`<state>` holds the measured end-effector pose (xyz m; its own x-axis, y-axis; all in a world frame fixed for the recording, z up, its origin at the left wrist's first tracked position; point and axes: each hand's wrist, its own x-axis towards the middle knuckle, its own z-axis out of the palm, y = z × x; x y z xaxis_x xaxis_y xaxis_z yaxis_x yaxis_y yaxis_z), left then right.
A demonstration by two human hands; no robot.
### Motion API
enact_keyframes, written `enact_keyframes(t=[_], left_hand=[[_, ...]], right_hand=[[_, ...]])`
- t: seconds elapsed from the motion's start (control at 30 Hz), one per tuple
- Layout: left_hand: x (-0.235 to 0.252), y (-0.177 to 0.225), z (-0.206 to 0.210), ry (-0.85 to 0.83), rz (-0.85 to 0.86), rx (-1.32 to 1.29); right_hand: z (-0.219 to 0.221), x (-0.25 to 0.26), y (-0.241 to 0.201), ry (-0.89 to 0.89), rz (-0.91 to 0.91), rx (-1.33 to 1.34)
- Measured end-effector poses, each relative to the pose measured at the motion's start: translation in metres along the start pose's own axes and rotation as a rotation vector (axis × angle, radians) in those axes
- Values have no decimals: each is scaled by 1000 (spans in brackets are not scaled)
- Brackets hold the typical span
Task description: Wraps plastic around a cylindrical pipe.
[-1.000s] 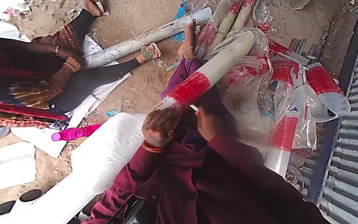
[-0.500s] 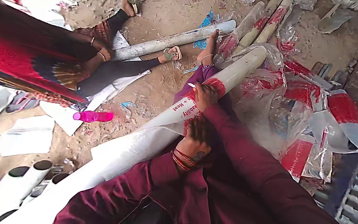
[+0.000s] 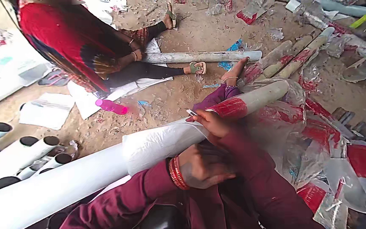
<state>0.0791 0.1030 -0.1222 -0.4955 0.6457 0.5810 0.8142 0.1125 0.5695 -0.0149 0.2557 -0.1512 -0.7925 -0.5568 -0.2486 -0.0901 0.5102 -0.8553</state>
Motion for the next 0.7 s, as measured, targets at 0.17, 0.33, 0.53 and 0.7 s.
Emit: enact_keyframes(t=[0.17,0.33,0.53,0.7], left_hand=[[-82,21,-114,450,-674,404],[-109,17,-97,-326,-1295,550],[-106,-4,-110,-318,-1310,437],[-109,-38,-126,-296,-1376,382]], right_hand=[[21,-41,21,168,-239,259],[43,-70,45,197,-462,243],[48,-82,48,227,-476,115],[62,-83,44,256,-493,-32]])
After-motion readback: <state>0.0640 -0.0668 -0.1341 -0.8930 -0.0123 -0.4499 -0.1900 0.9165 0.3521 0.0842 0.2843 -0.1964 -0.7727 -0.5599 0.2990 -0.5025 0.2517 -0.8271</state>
